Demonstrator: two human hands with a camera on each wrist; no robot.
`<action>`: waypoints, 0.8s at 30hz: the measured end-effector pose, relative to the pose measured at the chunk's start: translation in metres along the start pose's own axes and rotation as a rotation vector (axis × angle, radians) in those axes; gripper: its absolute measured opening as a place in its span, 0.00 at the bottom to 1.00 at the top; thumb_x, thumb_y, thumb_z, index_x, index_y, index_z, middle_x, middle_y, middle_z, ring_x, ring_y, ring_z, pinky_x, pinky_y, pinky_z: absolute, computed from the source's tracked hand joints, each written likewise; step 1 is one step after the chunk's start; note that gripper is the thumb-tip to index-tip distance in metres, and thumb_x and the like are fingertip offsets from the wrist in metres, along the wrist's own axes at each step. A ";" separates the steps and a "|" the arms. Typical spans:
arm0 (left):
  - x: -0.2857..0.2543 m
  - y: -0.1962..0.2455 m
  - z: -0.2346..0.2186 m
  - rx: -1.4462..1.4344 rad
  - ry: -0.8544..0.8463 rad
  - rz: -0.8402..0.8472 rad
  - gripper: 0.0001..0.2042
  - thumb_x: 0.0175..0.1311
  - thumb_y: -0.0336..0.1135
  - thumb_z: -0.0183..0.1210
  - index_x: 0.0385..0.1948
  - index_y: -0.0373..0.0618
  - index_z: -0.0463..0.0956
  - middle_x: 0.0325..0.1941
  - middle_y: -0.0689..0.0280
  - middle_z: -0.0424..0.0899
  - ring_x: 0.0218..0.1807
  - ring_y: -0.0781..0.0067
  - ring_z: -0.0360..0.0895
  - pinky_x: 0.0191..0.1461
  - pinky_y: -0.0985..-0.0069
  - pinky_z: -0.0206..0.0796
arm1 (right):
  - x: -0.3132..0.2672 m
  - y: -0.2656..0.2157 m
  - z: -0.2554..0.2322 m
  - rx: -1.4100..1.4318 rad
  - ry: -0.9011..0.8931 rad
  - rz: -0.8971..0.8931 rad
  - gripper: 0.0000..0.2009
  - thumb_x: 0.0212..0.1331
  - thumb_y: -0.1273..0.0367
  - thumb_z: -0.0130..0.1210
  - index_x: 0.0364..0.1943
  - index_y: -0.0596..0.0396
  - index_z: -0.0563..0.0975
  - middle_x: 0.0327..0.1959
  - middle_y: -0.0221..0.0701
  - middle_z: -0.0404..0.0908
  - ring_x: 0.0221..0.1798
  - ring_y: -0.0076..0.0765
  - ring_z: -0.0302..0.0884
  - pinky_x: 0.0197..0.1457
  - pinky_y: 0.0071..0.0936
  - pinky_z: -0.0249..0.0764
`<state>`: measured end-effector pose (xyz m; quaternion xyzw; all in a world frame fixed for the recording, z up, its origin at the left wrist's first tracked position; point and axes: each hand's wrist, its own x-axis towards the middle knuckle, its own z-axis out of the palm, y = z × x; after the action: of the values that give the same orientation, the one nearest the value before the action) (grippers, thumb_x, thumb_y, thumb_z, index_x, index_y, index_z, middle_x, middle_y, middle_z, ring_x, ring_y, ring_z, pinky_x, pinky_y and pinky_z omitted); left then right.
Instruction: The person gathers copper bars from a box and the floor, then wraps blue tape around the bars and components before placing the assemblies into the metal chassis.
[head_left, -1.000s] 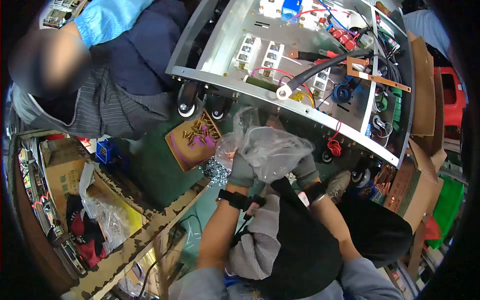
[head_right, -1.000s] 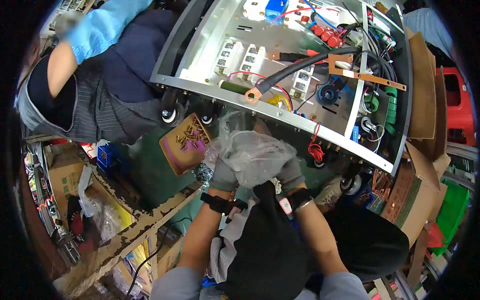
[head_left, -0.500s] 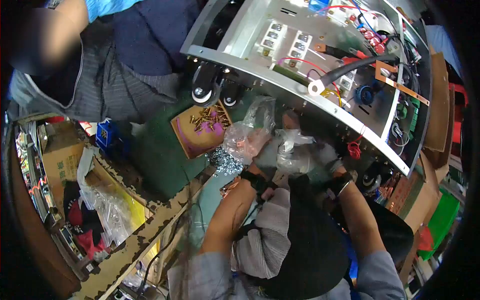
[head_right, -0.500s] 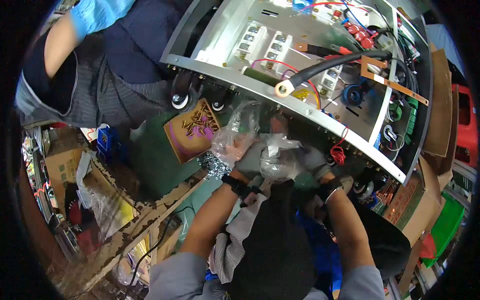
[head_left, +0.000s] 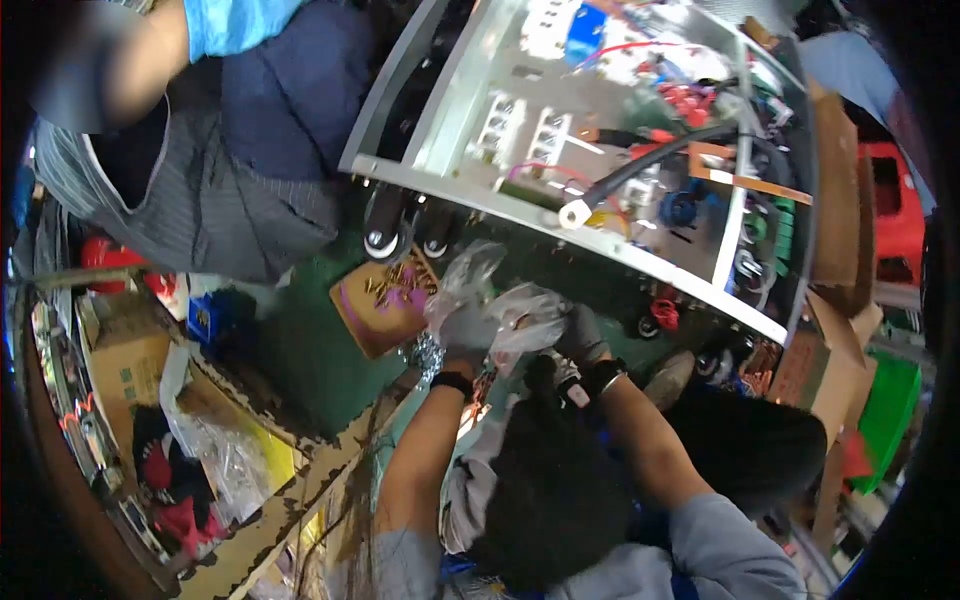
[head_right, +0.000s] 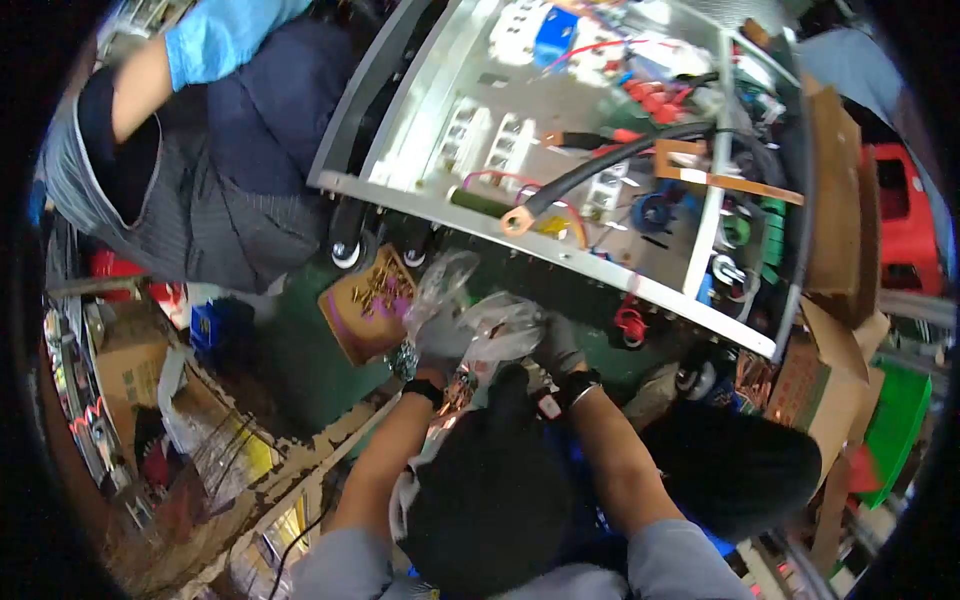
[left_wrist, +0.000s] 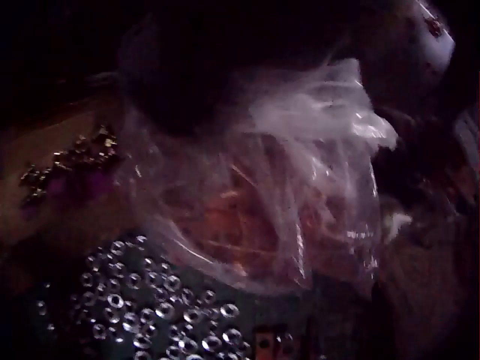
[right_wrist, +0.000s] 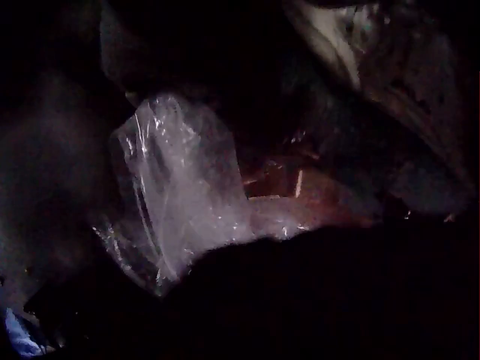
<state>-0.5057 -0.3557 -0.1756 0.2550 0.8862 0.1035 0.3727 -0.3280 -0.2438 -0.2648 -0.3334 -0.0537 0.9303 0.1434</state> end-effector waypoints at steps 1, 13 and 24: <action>-0.010 -0.001 -0.007 -0.042 0.016 0.021 0.31 0.52 0.45 0.61 0.59 0.46 0.68 0.53 0.46 0.78 0.55 0.45 0.75 0.56 0.57 0.68 | -0.001 -0.003 -0.006 -0.339 0.042 -0.028 0.24 0.62 0.57 0.47 0.56 0.58 0.73 0.56 0.44 0.76 0.58 0.49 0.74 0.64 0.42 0.68; -0.128 0.075 -0.147 -0.100 0.783 0.731 0.29 0.53 0.42 0.66 0.57 0.39 0.70 0.57 0.54 0.76 0.59 0.53 0.73 0.63 0.66 0.64 | -0.275 -0.140 0.220 -2.310 0.061 -0.945 0.20 0.56 0.57 0.58 0.49 0.52 0.76 0.44 0.44 0.77 0.46 0.52 0.76 0.48 0.43 0.74; -0.015 0.159 -0.192 0.656 0.278 0.860 0.24 0.44 0.60 0.67 0.29 0.46 0.79 0.31 0.56 0.80 0.37 0.50 0.78 0.43 0.58 0.68 | -0.260 -0.251 0.177 -2.756 0.088 -0.408 0.16 0.53 0.56 0.61 0.39 0.51 0.76 0.36 0.40 0.77 0.40 0.48 0.80 0.39 0.45 0.76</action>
<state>-0.5746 -0.2275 0.0274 0.6800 0.7291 -0.0022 0.0776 -0.1911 -0.0846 0.0786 -0.2194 -0.9585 0.0807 -0.1634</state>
